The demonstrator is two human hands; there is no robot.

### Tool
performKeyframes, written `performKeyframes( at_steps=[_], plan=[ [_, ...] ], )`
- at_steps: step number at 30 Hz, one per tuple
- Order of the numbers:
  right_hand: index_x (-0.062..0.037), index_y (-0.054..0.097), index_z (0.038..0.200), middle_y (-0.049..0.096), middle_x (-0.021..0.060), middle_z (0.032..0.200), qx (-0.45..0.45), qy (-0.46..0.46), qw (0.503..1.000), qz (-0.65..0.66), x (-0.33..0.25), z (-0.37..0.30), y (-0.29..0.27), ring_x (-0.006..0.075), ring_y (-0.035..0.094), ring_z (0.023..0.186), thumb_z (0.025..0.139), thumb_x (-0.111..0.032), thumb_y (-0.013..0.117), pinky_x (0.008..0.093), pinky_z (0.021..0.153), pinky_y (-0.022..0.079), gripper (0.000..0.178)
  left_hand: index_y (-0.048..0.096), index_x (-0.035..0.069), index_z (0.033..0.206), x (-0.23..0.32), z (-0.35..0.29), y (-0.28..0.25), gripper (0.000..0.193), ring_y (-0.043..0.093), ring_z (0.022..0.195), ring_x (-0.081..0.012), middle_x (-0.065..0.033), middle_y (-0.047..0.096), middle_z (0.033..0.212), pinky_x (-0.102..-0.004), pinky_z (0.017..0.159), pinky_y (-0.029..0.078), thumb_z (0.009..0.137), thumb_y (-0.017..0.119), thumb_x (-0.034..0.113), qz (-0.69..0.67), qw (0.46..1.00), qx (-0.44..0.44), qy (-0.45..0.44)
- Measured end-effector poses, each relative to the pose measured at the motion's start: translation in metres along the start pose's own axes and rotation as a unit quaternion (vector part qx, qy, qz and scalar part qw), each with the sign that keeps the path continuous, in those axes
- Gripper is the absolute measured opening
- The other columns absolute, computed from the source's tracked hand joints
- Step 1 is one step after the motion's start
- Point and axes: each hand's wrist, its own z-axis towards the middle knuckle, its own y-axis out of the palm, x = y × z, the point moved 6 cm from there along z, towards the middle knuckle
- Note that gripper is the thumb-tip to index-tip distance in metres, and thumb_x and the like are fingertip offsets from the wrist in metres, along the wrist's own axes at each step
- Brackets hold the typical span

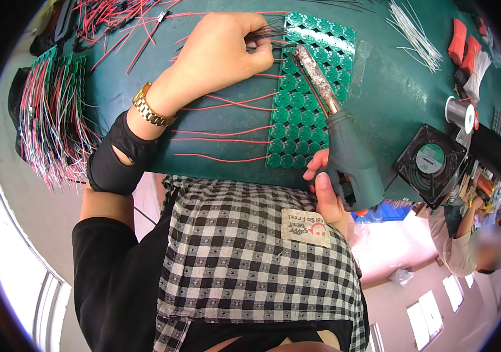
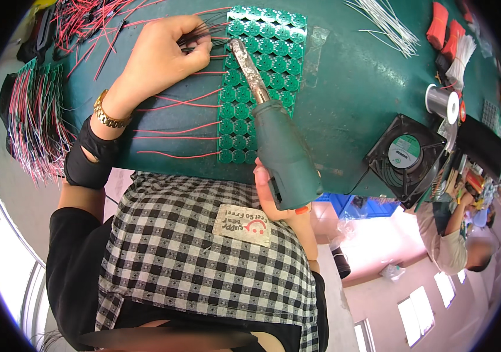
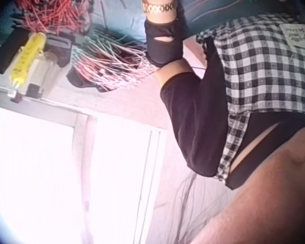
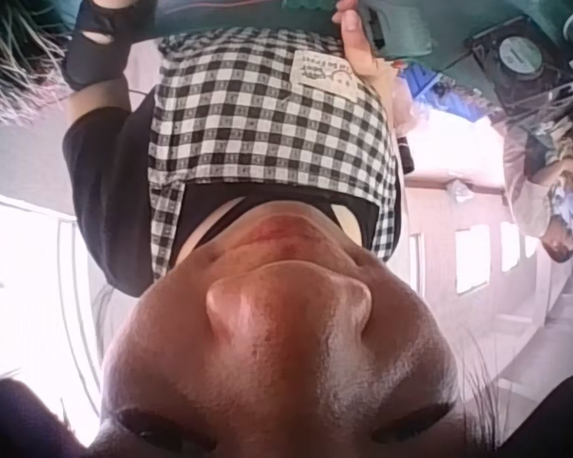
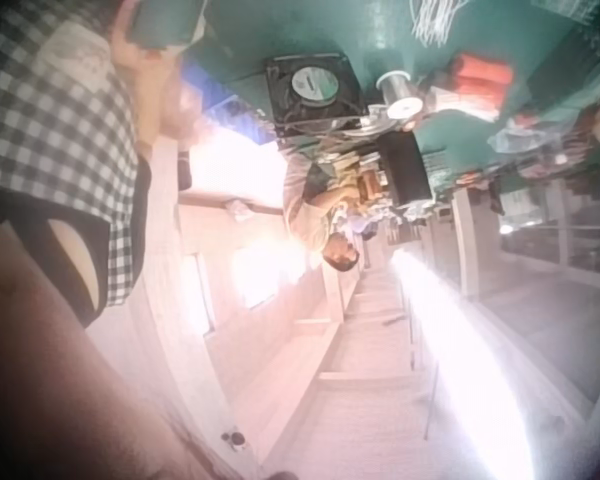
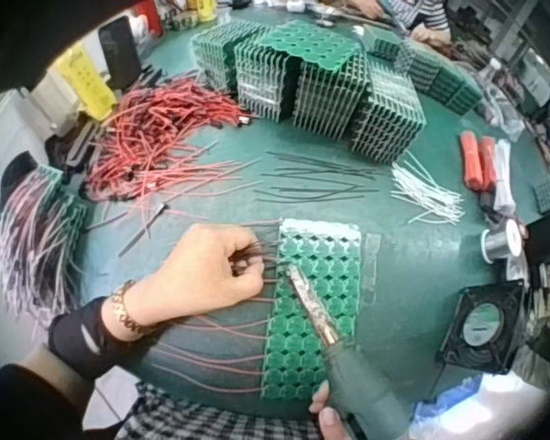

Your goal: The person solders wires to LED components on a circuit board using a soldering iron.

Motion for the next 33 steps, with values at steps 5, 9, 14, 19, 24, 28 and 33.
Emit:
performKeyframes(
  at_steps=[5, 9, 14, 19, 24, 28, 33],
  plan=[
    [0.0004, 0.055, 0.105, 0.058, 0.0087, 0.085, 0.011, 0.023, 0.994, 0.108, -0.006, 0.002, -0.005, 0.0151, 0.057, 0.07, 0.078, -0.009, 0.063, 0.0282, 0.063, 0.049, 0.03, 0.059, -0.002, 0.078, 0.001, 0.0, -0.001, 0.013, 0.048, 0.054, -0.0098, -0.0082, 0.054, 0.061, -0.0244, 0.054, 0.044, 0.072, 0.062, 0.01, 0.003, 1.0, 0.004, 0.011],
    [0.0012, 0.048, 0.113, 0.056, 0.0087, 0.083, 0.051, -0.006, 0.987, 0.155, -0.011, 0.001, -0.012, 0.0152, 0.056, 0.068, 0.081, -0.018, 0.062, 0.0278, 0.061, 0.047, 0.04, 0.06, -0.002, 0.078, 0.0, 0.002, 0.003, 0.013, 0.048, 0.055, -0.0099, -0.0081, 0.054, 0.061, -0.0244, 0.054, 0.044, 0.072, 0.062, 0.01, 0.005, 1.0, -0.009, 0.01],
    [-0.0005, 0.048, 0.114, 0.056, 0.0089, 0.082, 0.039, -0.011, 0.986, 0.163, -0.005, -0.001, -0.021, 0.0156, 0.056, 0.068, 0.08, -0.024, 0.064, 0.0288, 0.059, 0.047, 0.045, 0.059, -0.002, 0.078, -0.001, 0.002, 0.005, 0.014, 0.049, 0.055, -0.0102, -0.0086, 0.056, 0.063, -0.0244, 0.055, 0.044, 0.074, 0.062, 0.011, 0.014, 1.0, -0.004, 0.01],
    [-0.0037, 0.049, 0.117, 0.056, 0.0089, 0.081, 0.06, 0.014, 0.977, 0.205, -0.001, -0.005, -0.015, 0.0157, 0.056, 0.068, 0.078, -0.03, 0.067, 0.0287, 0.056, 0.046, 0.05, 0.058, -0.002, 0.078, 0.001, 0.005, 0.005, 0.015, 0.049, 0.055, -0.0105, -0.0079, 0.057, 0.063, -0.0247, 0.055, 0.044, 0.075, 0.062, 0.012, 0.023, 0.999, -0.01, 0.019],
    [0.0, 0.043, 0.12, 0.055, 0.0153, 0.083, 0.072, 0.009, 0.967, 0.243, 0.009, -0.009, -0.009, 0.0205, 0.055, 0.069, 0.08, -0.027, 0.063, 0.0321, 0.063, 0.047, 0.052, 0.059, -0.002, 0.08, -0.003, 0.002, 0.005, 0.014, 0.05, 0.059, -0.0097, -0.0068, 0.056, 0.067, -0.0242, 0.057, 0.044, 0.076, 0.062, 0.011, 0.0, 1.0, -0.015, -0.002],
    [-0.0005, 0.044, 0.12, 0.055, 0.0147, 0.084, 0.064, 0.024, 0.962, 0.265, 0.006, -0.013, -0.002, 0.0198, 0.055, 0.07, 0.082, -0.024, 0.062, 0.0313, 0.064, 0.048, 0.048, 0.06, -0.002, 0.081, 0.003, -0.004, -0.002, 0.01, 0.051, 0.068, -0.0089, -0.0043, 0.053, 0.076, -0.0234, 0.061, 0.042, 0.075, 0.063, 0.005, -0.113, 0.993, 0.02, 0.014],
    [-0.0003, 0.046, 0.119, 0.056, 0.0135, 0.086, 0.028, 0.03, 0.968, 0.247, 0.005, -0.012, 0.003, 0.0192, 0.056, 0.071, 0.084, -0.019, 0.059, 0.0309, 0.062, 0.048, 0.042, 0.058, -0.003, 0.079, 0.01, -0.006, 0.002, 0.012, 0.054, 0.064, -0.0162, -0.0083, 0.053, 0.075, -0.0272, 0.06, 0.044, 0.072, 0.064, 0.004, -0.028, 0.997, -0.031, 0.069]
  ],
)
